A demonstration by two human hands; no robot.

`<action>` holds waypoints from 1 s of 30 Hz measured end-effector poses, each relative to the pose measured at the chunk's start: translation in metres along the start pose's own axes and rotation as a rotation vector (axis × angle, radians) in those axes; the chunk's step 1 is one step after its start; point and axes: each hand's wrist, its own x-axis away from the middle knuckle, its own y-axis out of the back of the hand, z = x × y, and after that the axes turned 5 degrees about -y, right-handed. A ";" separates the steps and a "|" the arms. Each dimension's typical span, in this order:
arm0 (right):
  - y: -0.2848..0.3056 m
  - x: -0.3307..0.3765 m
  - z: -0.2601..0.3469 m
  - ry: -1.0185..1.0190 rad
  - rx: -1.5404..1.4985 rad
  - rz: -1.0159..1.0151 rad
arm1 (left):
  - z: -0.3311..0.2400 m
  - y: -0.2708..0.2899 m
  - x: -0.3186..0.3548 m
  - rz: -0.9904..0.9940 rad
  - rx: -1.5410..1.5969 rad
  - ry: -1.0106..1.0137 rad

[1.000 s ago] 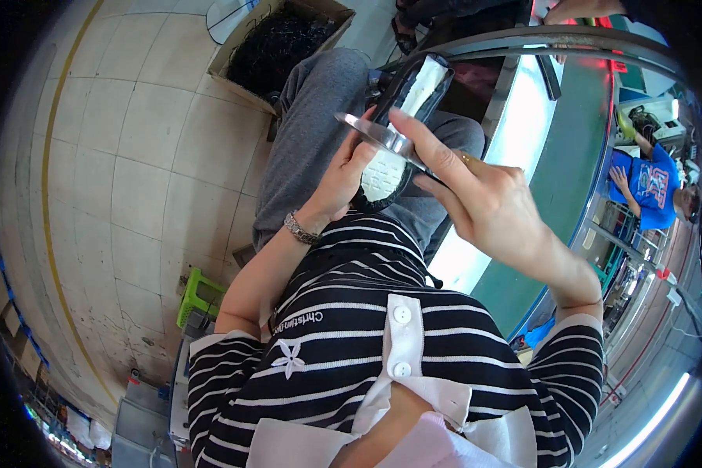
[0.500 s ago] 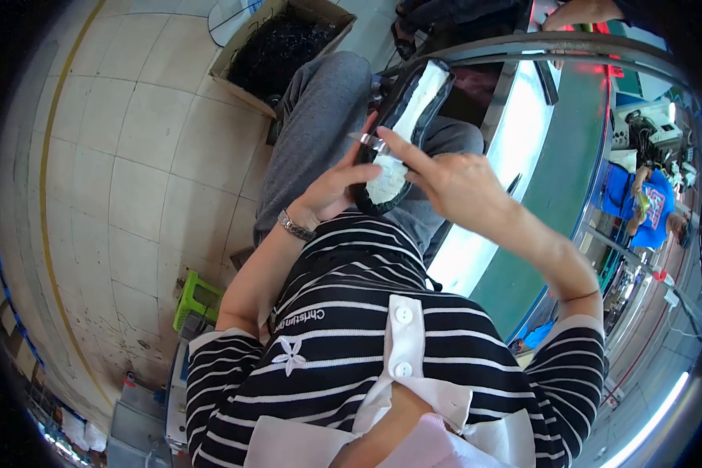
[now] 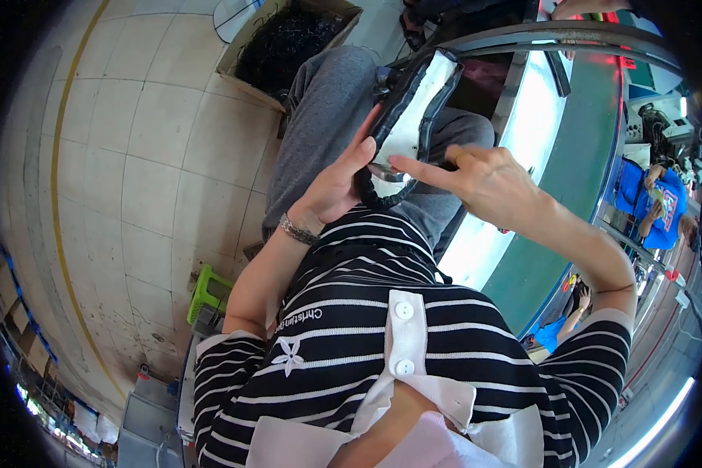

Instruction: Assembling a black boot upper and base on a factory production line.

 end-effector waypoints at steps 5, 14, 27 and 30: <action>-0.004 0.007 0.008 -0.119 -0.377 0.083 | 0.004 -0.004 -0.001 -0.084 -0.084 -0.082; 0.015 -0.011 0.032 0.055 -0.195 -0.328 | 0.021 0.016 0.002 -0.100 -0.646 -0.321; -0.018 -0.005 0.058 -0.183 -0.090 0.209 | 0.018 0.023 0.011 -0.157 -0.703 0.132; -0.020 0.005 0.067 -0.033 -0.040 -0.160 | 0.024 0.019 0.013 -0.202 -0.803 -0.045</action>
